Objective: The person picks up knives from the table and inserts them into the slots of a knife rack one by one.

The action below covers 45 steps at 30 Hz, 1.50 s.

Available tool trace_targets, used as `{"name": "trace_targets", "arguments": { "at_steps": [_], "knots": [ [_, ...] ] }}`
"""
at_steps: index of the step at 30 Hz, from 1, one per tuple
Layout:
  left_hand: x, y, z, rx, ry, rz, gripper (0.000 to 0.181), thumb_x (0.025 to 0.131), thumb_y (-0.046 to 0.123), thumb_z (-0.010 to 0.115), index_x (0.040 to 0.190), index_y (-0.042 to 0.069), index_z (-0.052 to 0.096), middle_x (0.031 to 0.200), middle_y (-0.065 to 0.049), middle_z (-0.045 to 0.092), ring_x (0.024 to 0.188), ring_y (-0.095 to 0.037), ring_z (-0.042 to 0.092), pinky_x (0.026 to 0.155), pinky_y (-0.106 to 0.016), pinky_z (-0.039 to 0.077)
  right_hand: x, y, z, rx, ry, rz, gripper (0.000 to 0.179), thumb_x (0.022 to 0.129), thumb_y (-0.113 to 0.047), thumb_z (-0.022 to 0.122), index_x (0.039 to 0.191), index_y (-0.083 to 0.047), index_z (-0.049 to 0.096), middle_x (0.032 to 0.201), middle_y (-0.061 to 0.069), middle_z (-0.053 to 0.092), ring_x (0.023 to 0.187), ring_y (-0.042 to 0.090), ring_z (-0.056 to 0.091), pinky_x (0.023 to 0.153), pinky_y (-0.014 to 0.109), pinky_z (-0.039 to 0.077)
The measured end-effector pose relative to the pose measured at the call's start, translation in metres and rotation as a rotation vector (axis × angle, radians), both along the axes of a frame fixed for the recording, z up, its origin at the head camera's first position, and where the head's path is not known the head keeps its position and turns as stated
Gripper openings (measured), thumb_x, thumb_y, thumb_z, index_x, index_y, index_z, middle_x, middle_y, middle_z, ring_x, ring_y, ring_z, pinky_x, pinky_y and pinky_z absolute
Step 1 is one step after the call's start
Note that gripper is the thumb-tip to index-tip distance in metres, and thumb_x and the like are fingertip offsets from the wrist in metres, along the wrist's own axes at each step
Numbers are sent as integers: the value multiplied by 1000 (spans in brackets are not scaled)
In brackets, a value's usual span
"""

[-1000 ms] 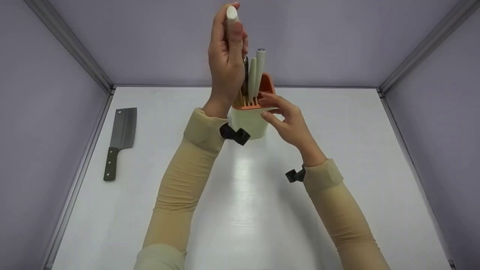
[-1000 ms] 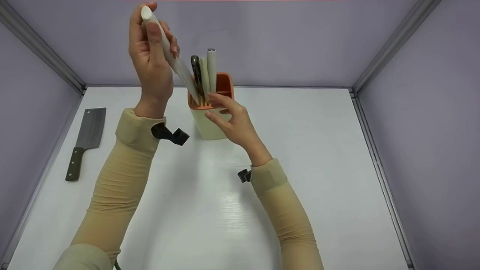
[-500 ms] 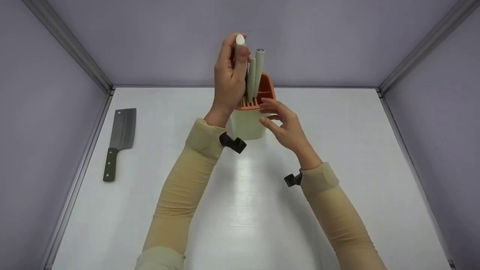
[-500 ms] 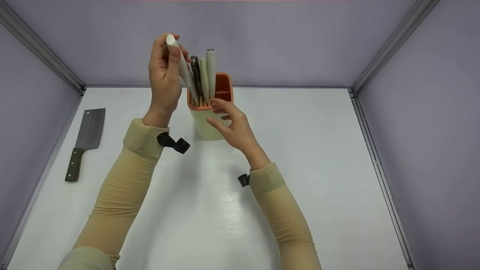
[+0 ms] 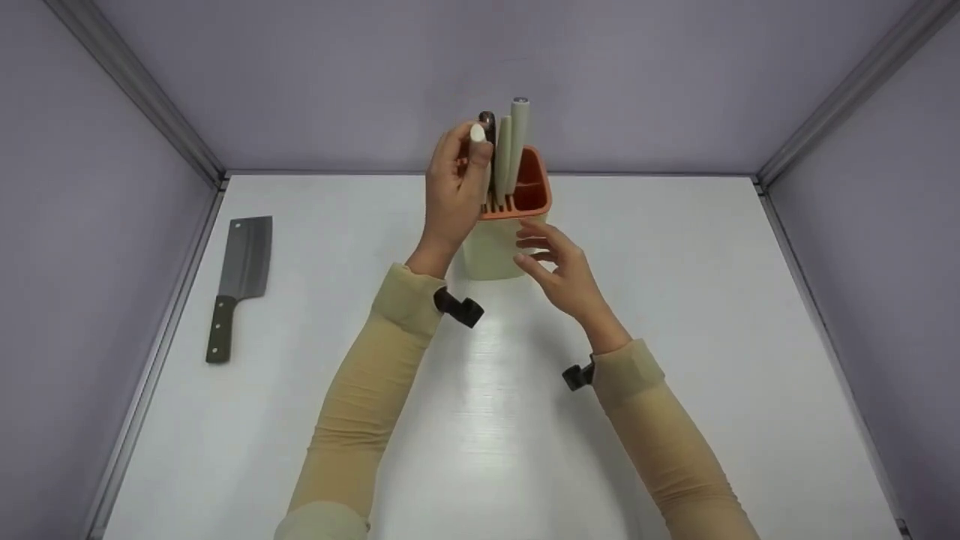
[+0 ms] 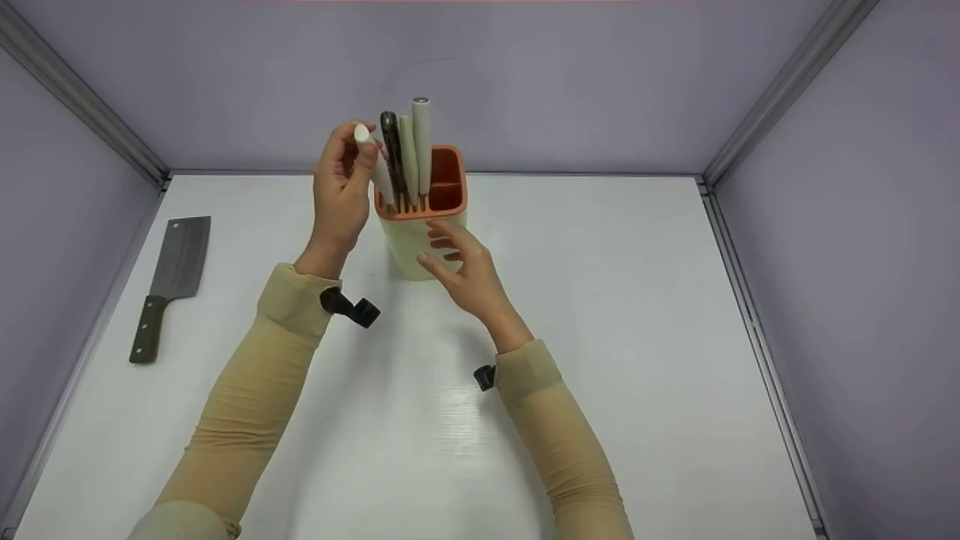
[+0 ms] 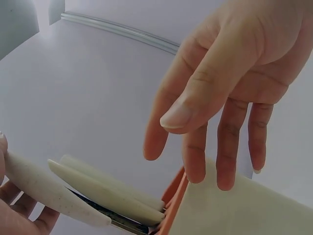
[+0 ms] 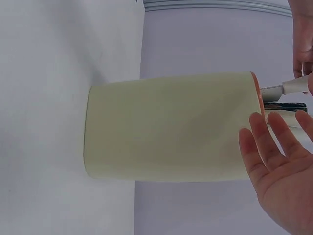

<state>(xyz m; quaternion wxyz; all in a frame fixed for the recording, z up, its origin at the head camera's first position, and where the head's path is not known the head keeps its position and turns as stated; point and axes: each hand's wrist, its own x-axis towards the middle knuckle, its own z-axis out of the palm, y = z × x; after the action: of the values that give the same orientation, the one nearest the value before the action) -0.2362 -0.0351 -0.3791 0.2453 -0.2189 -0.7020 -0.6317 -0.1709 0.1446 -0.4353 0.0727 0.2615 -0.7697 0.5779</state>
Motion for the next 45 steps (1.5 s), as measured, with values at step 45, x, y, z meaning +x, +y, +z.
{"name": "trace_targets", "arguments": {
  "at_steps": [45],
  "knots": [
    [54,-42,-64,-184,-206,11,45,103,22,55,143,3,50,136,-14,54,120,-27,54,92,-36,48,20,-10,-36,89,-159,38,50,96,-7,64,142,3,47,127,23,58,116,43,55,92,53,47]
  ]
}}
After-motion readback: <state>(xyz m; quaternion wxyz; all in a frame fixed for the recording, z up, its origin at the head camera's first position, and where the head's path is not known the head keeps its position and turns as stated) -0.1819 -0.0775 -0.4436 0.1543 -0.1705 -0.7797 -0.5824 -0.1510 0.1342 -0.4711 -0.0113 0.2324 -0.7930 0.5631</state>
